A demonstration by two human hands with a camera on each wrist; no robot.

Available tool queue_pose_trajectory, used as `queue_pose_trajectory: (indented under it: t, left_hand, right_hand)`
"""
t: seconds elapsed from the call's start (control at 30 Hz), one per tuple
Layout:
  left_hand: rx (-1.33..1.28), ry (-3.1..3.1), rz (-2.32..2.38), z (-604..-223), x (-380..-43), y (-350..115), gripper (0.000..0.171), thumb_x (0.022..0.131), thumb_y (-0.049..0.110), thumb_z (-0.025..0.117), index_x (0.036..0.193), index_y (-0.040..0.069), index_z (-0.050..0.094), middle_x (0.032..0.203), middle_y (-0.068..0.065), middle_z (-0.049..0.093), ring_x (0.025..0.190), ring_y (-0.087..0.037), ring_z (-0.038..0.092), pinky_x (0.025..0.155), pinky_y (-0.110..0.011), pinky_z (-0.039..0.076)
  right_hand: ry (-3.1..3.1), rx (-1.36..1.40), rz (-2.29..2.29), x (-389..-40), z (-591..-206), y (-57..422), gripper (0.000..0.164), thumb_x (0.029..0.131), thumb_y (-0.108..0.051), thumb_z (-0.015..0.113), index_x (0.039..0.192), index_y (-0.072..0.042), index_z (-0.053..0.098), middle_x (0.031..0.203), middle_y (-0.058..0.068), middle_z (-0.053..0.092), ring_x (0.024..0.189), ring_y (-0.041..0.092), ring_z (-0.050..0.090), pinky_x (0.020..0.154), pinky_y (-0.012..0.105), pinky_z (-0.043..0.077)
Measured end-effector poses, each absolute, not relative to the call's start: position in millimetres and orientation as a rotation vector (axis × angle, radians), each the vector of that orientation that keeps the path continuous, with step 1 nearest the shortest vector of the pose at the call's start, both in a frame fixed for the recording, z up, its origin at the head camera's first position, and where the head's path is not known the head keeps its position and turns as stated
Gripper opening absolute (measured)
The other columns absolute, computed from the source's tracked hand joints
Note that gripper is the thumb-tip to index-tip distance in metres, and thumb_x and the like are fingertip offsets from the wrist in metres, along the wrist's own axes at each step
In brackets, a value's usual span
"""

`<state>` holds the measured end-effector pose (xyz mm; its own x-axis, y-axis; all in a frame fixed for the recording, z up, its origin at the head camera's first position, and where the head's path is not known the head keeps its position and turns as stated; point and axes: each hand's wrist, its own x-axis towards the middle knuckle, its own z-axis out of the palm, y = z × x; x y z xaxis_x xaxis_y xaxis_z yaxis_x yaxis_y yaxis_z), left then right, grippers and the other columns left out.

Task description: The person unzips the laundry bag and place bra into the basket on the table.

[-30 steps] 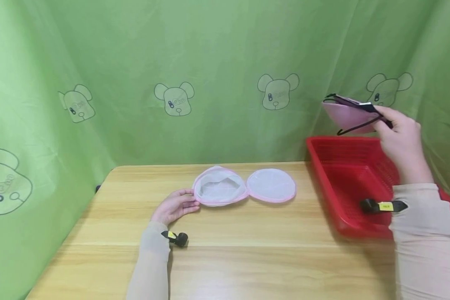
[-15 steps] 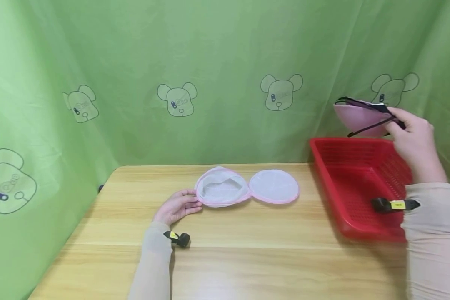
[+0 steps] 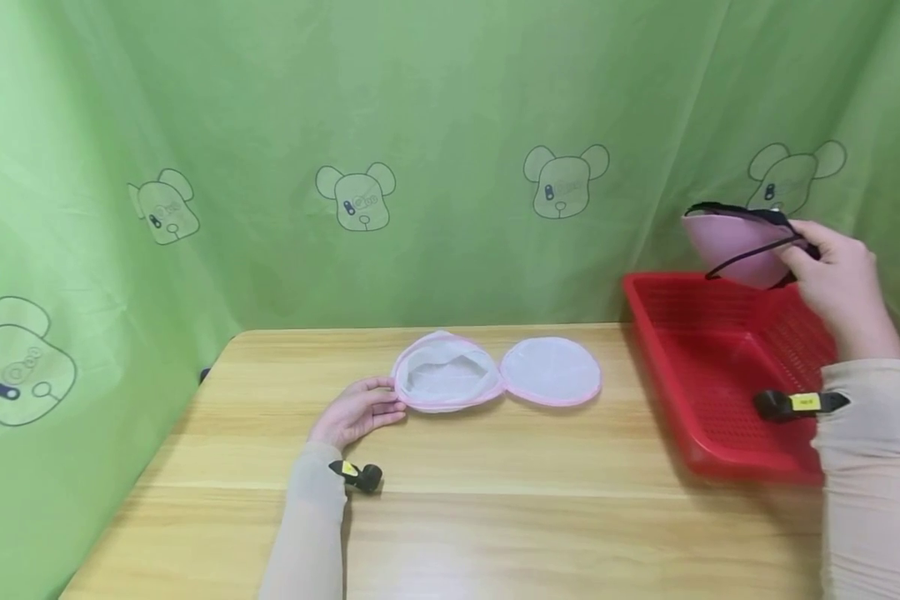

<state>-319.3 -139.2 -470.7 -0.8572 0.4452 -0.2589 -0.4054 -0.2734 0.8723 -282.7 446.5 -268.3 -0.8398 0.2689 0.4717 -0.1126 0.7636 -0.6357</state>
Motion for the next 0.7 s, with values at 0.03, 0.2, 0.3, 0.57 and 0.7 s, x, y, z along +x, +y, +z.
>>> queue_pose_trajectory:
  t: [0.03, 0.2, 0.3, 0.57, 0.7]
  left_hand:
    - [0.048, 1.459, 2.155, -470.5, -319.3, -139.3, 0.022, 0.095, -0.004, 0.051, 0.116, 0.002, 0.051, 0.091, -0.009, 0.071, 0.085, -0.017, 0.071, 0.086, -0.030, 0.062]
    - [0.047, 1.460, 2.154, -470.3, -319.1, -139.8, 0.023, 0.095, -0.004, 0.052, 0.117, 0.002, 0.051, 0.091, -0.009, 0.070, 0.085, -0.017, 0.071, 0.086, -0.030, 0.062]
    - [0.047, 1.457, 2.154, -469.8, -319.0, -140.1, 0.023, 0.095, -0.004, 0.052, 0.117, 0.002, 0.051, 0.091, -0.009, 0.071, 0.085, -0.017, 0.071, 0.086, -0.031, 0.062]
    - [0.040, 1.460, 2.158, -469.8, -319.2, -140.2, 0.022, 0.095, -0.004, 0.053, 0.116, 0.003, 0.052, 0.091, -0.009, 0.070, 0.084, -0.017, 0.071, 0.086, -0.031, 0.062]
    - [0.037, 1.456, 2.158, -469.6, -319.4, -140.1, 0.022, 0.095, -0.004, 0.052, 0.116, 0.002, 0.052, 0.091, -0.009, 0.071, 0.084, -0.017, 0.071, 0.086, -0.031, 0.062]
  right_hand:
    - [-2.412, -0.125, 0.915, -283.8, -269.6, 447.7, 0.034, 0.099, -0.036, 0.053, 0.132, -0.036, 0.059, 0.079, -0.051, 0.041, 0.082, -0.017, 0.038, 0.068, 0.003, 0.030]
    - [-2.444, -0.136, 0.980, -286.7, -278.5, 455.0, 0.033, 0.099, -0.039, 0.052, 0.131, -0.039, 0.058, 0.086, -0.049, 0.044, 0.088, -0.018, 0.039, 0.072, 0.001, 0.030]
    - [-2.455, -0.117, 1.033, -288.0, -284.1, 459.3, 0.029, 0.099, -0.036, 0.052, 0.127, -0.040, 0.059, 0.085, -0.048, 0.046, 0.088, -0.018, 0.039, 0.071, -0.002, 0.030]
    - [-2.516, -0.120, 1.014, -293.8, -297.3, 468.7, 0.025, 0.099, -0.034, 0.052, 0.124, -0.035, 0.059, 0.080, -0.047, 0.041, 0.084, -0.017, 0.038, 0.068, -0.002, 0.031]
    - [-2.536, -0.112, 1.029, -296.9, -302.8, 472.8, 0.026, 0.099, -0.033, 0.052, 0.125, -0.032, 0.059, 0.078, -0.047, 0.040, 0.080, -0.019, 0.038, 0.064, -0.003, 0.033]
